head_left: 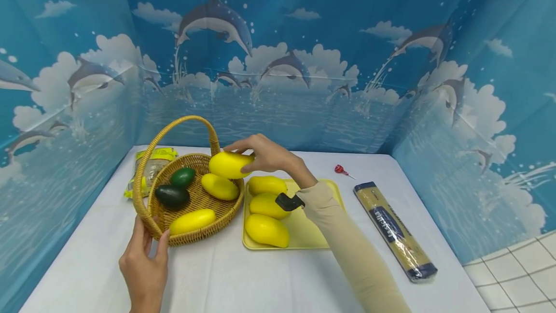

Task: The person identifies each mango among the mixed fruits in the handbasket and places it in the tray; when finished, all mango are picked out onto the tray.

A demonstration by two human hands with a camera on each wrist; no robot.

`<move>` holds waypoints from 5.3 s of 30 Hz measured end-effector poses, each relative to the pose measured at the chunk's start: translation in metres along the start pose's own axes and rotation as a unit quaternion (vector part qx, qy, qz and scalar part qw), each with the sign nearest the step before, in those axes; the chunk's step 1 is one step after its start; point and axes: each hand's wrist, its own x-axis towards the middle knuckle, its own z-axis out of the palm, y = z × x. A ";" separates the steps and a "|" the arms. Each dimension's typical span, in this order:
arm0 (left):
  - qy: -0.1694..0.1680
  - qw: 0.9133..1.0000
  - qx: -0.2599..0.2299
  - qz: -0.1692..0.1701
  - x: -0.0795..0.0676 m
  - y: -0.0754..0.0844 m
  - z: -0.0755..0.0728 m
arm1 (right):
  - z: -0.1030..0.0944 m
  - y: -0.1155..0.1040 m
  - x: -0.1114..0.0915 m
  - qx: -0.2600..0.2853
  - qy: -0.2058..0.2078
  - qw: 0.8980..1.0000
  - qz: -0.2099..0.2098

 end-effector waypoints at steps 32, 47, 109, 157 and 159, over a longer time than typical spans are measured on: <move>-0.005 1.000 0.001 -0.004 0.001 -0.001 -0.002 | -0.016 0.125 -0.184 0.100 0.062 0.986 0.117; -0.004 1.000 -0.005 0.000 0.001 -0.002 -0.001 | -0.003 0.171 -0.189 0.106 0.015 0.984 0.143; -0.006 1.000 -0.007 0.004 0.001 -0.003 0.000 | -0.062 0.079 -0.127 0.025 0.087 0.995 0.034; -0.005 1.000 -0.003 0.002 0.001 -0.004 0.001 | 0.070 0.032 0.106 0.022 -0.099 0.992 0.073; -0.005 1.000 -0.003 0.004 0.001 -0.004 0.001 | 0.074 0.035 0.106 0.018 -0.102 0.991 0.087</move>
